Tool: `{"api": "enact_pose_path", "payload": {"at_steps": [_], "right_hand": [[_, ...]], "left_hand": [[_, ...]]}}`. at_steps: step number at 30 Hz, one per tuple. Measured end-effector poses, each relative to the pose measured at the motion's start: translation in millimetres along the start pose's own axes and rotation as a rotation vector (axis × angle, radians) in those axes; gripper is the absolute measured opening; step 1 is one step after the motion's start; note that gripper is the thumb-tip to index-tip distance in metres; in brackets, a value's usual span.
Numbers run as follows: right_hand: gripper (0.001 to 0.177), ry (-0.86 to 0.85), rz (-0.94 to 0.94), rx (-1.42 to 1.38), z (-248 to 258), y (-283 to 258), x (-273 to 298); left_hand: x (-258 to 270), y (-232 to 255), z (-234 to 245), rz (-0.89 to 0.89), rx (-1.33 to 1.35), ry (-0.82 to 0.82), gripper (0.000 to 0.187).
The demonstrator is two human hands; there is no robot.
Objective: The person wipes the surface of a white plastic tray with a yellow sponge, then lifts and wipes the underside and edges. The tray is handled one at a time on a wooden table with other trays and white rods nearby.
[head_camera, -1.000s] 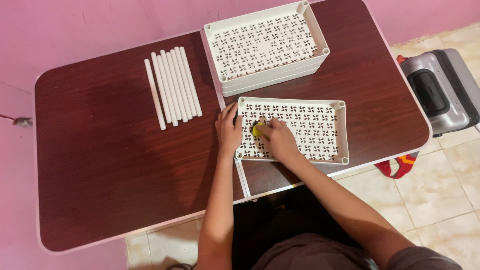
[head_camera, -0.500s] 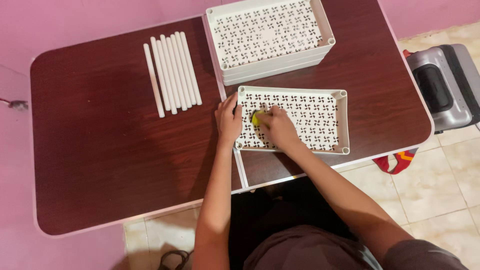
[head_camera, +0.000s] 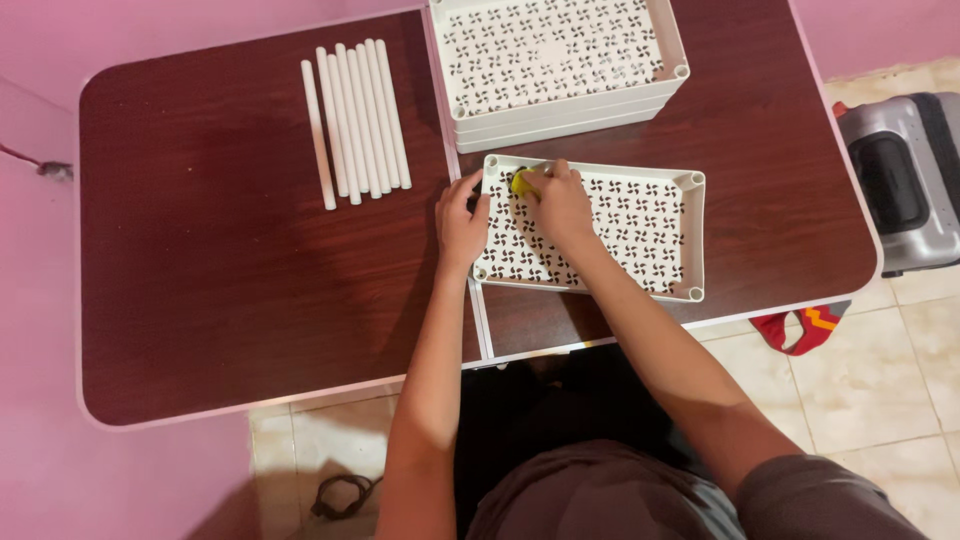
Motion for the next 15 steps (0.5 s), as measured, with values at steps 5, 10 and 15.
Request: {"api": "enact_pose_path", "payload": {"at_steps": [5,10,15], "right_hand": [[0.036,-0.432,0.005,-0.172,9,-5,45],[0.039,-0.760,0.090,-0.171,31,-6,66],[0.037,-0.831,0.176,-0.125,29,-15,55]], "left_hand": [[-3,-3,-1,0.004,-0.014,0.011,0.036],[-1,-2,0,0.017,0.050,0.008,0.036],[-1,2,1,0.037,0.022,0.020,0.036]]}}
Point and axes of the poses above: each hand's wrist, its own x-axis away from the middle knuckle, its own z-axis out of the back of the hand, y = z × x, the point moved 5 cm from there along -x, towards the middle knuckle, and after that the axes turned 7 degrees about -x, right-handed, at the moved point
